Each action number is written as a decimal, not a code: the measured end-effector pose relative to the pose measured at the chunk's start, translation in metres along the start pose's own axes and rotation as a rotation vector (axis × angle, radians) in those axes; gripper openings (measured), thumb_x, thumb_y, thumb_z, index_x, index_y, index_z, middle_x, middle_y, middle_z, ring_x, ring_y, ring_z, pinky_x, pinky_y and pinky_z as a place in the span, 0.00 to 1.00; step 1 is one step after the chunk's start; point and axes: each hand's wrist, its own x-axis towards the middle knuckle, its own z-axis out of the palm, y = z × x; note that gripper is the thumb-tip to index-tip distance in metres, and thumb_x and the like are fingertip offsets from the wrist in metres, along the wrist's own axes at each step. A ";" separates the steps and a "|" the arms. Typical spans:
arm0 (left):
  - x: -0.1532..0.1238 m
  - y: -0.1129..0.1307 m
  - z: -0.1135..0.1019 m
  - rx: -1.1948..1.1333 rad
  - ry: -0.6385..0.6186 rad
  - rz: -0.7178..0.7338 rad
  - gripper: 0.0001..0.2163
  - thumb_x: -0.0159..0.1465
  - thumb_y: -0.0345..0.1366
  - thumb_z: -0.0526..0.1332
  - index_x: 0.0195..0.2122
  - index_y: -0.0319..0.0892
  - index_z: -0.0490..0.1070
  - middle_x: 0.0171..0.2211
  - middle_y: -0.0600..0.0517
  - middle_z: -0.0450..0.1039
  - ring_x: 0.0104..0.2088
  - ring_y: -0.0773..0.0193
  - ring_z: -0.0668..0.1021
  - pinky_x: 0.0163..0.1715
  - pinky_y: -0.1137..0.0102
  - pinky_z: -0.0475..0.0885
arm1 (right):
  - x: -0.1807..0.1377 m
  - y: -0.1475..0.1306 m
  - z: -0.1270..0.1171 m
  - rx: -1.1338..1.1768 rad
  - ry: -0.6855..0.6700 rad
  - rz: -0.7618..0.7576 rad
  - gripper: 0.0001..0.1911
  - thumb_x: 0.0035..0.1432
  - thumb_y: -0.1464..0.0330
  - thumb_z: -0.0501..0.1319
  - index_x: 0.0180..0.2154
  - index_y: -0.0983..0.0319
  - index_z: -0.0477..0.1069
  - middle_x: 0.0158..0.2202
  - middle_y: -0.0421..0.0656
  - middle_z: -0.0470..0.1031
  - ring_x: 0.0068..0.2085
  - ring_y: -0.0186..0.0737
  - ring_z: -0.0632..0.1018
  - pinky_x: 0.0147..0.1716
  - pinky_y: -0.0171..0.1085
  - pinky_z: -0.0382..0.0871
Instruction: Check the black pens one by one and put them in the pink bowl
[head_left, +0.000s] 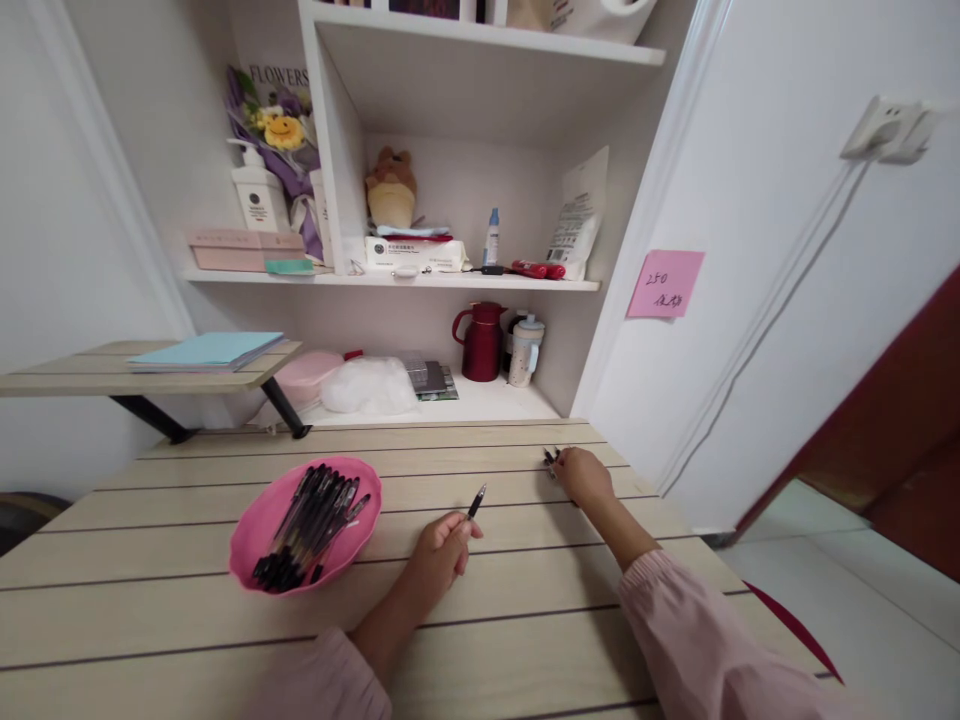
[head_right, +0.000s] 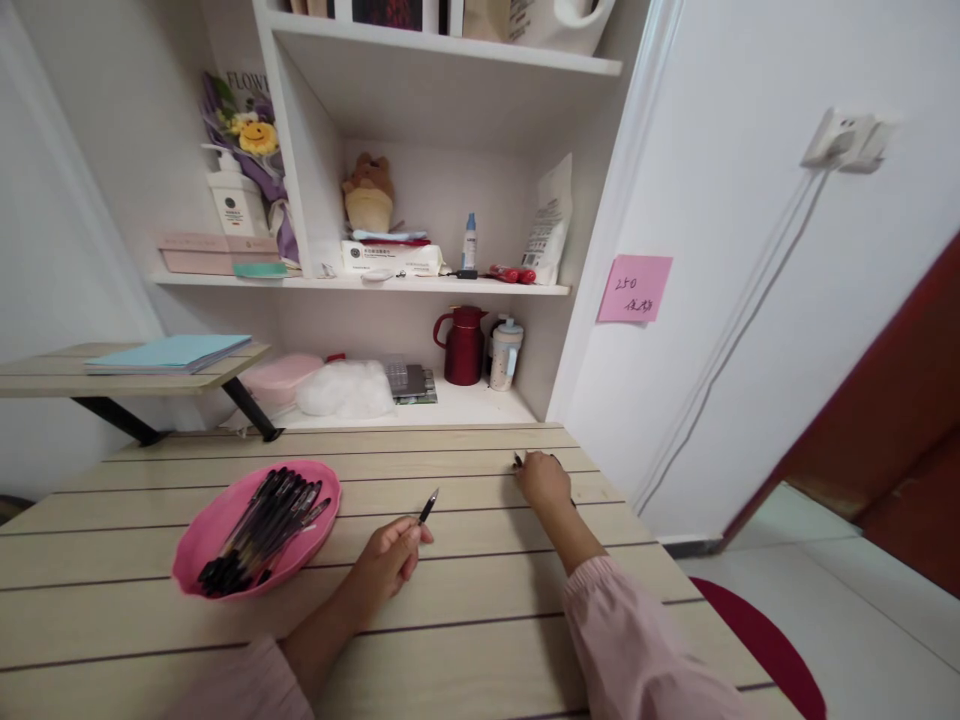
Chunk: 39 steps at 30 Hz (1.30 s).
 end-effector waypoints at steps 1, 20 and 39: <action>0.000 0.000 0.000 -0.006 0.000 -0.004 0.15 0.56 0.48 0.54 0.32 0.40 0.65 0.11 0.62 0.56 0.11 0.76 0.52 0.13 0.77 0.42 | 0.000 0.001 0.004 -0.031 -0.017 0.010 0.07 0.54 0.70 0.58 0.34 0.66 0.71 0.37 0.50 0.72 0.40 0.45 0.73 0.35 0.41 0.64; 0.002 -0.001 -0.004 -0.078 -0.003 0.008 0.18 0.55 0.52 0.55 0.33 0.40 0.64 0.12 0.63 0.56 0.09 0.77 0.51 0.11 0.77 0.41 | -0.051 -0.064 0.035 0.455 -0.203 -0.188 0.06 0.47 0.68 0.59 0.31 0.62 0.68 0.22 0.39 0.70 0.25 0.35 0.71 0.25 0.33 0.60; 0.002 -0.001 -0.002 0.003 -0.042 -0.011 0.15 0.57 0.48 0.54 0.32 0.40 0.65 0.11 0.63 0.56 0.09 0.77 0.52 0.12 0.76 0.41 | -0.070 -0.084 0.011 1.290 -0.362 -0.067 0.17 0.39 0.59 0.66 0.30 0.62 0.69 0.19 0.35 0.66 0.19 0.28 0.67 0.17 0.30 0.52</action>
